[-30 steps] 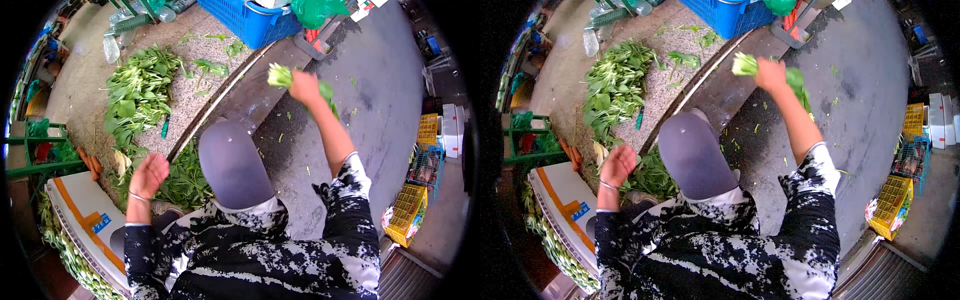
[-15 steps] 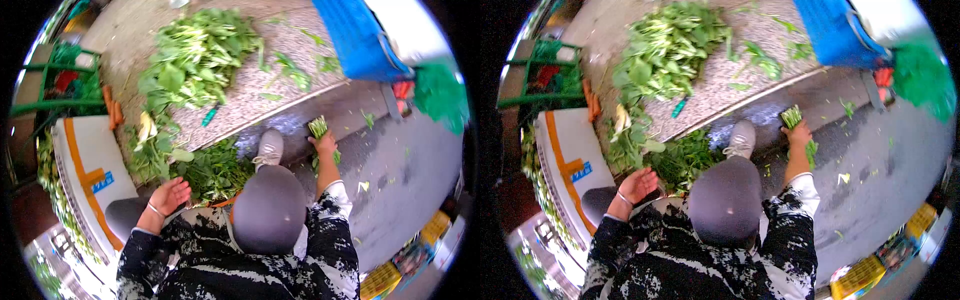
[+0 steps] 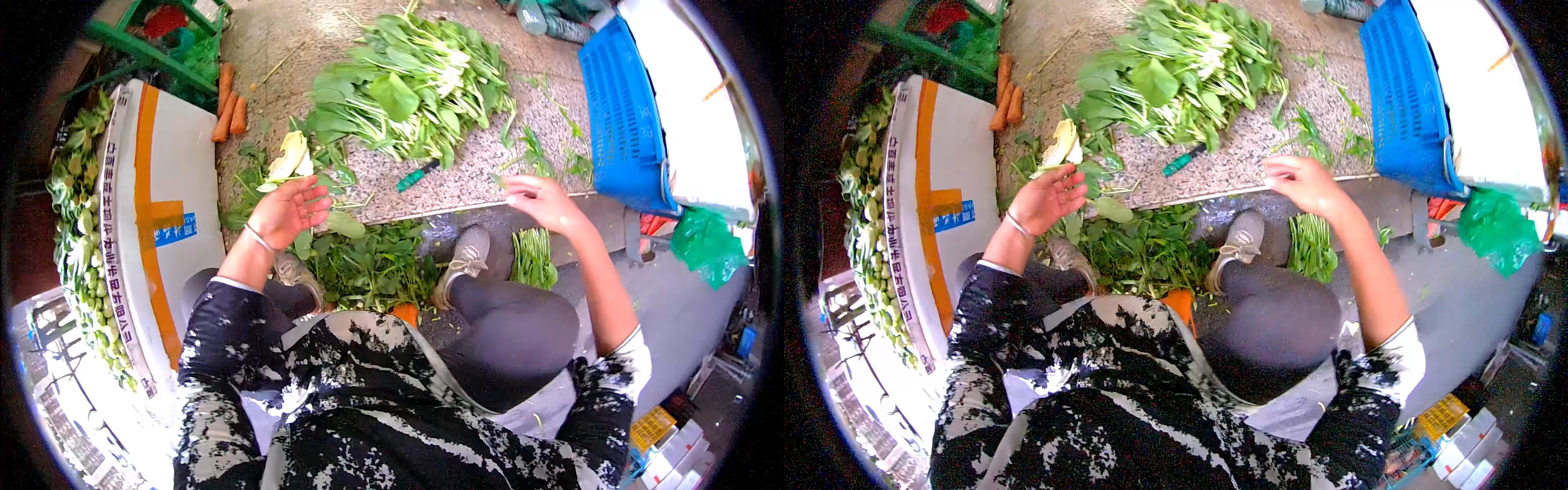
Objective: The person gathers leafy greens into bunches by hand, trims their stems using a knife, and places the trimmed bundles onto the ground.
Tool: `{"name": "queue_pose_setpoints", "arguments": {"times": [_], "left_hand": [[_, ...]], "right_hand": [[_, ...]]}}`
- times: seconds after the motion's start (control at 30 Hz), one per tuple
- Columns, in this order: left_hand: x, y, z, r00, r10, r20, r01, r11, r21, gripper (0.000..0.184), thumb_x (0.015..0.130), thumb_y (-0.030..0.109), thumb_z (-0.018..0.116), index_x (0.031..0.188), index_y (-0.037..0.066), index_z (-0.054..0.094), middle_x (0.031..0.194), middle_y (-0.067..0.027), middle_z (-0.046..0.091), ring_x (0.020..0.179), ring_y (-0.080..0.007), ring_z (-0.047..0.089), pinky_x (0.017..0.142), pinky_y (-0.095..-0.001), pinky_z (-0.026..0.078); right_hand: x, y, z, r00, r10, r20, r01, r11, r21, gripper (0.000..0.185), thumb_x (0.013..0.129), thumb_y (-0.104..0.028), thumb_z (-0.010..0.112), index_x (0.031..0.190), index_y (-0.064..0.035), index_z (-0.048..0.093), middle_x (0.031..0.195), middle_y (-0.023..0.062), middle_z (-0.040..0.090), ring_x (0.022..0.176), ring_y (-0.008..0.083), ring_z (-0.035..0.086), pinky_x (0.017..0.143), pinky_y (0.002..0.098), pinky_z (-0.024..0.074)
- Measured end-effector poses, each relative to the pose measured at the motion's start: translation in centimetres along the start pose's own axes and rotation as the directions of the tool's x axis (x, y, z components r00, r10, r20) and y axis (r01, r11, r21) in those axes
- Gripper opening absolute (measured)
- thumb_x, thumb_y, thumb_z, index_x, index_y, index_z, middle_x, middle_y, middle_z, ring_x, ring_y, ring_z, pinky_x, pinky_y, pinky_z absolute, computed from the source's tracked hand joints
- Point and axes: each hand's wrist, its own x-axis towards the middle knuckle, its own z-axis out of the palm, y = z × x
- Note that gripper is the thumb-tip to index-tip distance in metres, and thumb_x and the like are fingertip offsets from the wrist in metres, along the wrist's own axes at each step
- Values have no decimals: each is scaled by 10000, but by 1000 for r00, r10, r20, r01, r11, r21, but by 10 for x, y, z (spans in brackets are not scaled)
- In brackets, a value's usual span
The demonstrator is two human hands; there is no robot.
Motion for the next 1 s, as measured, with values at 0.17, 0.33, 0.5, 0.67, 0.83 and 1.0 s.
{"name": "queue_pose_setpoints", "arguments": {"times": [0.17,0.33,0.5,0.67,0.83,1.0], "left_hand": [[-8,-1,-19,999,39,-20,-37,996,77,313,808,227,546,1059,57,468,989,-84,521,854,-224,548,704,-331,463],[-15,2,-46,988,124,-88,-116,989,97,274,810,200,539,1031,51,477,976,-90,530,837,-210,557,678,-307,459],[-21,-2,-55,991,123,-54,-118,989,95,252,824,186,521,1031,50,476,957,-86,543,834,-201,560,698,-303,451],[-9,-18,-58,990,79,-118,-61,987,148,323,826,234,541,1059,24,465,1016,-100,558,845,-192,561,707,-290,441],[0,-25,-56,986,123,-112,-131,989,-68,209,873,125,441,1061,33,457,1009,-114,554,842,-222,578,708,-311,469],[3,-20,-66,977,120,-178,-152,971,-184,144,864,79,428,998,28,443,909,-101,547,850,-243,574,748,-396,485]], "right_hand": [[60,-80,96,940,256,225,-299,937,181,404,797,-193,580,1160,-51,475,994,112,575,849,175,576,689,296,486],[160,-41,203,823,566,-58,-319,544,776,239,803,-197,580,978,-44,527,879,68,574,723,146,569,571,263,502],[169,-36,228,839,543,-42,10,61,998,134,802,-160,582,840,-38,542,696,46,582,534,96,535,409,190,447],[98,-106,264,972,223,77,-97,81,992,80,798,-73,555,841,-11,526,751,76,598,573,100,555,435,176,436],[54,-147,279,990,34,137,-130,597,791,164,776,-118,608,899,-38,536,755,63,611,615,109,580,452,186,430],[125,-63,256,779,310,-545,44,841,540,171,792,-144,568,928,-43,545,699,67,588,591,135,546,522,267,432]]}}
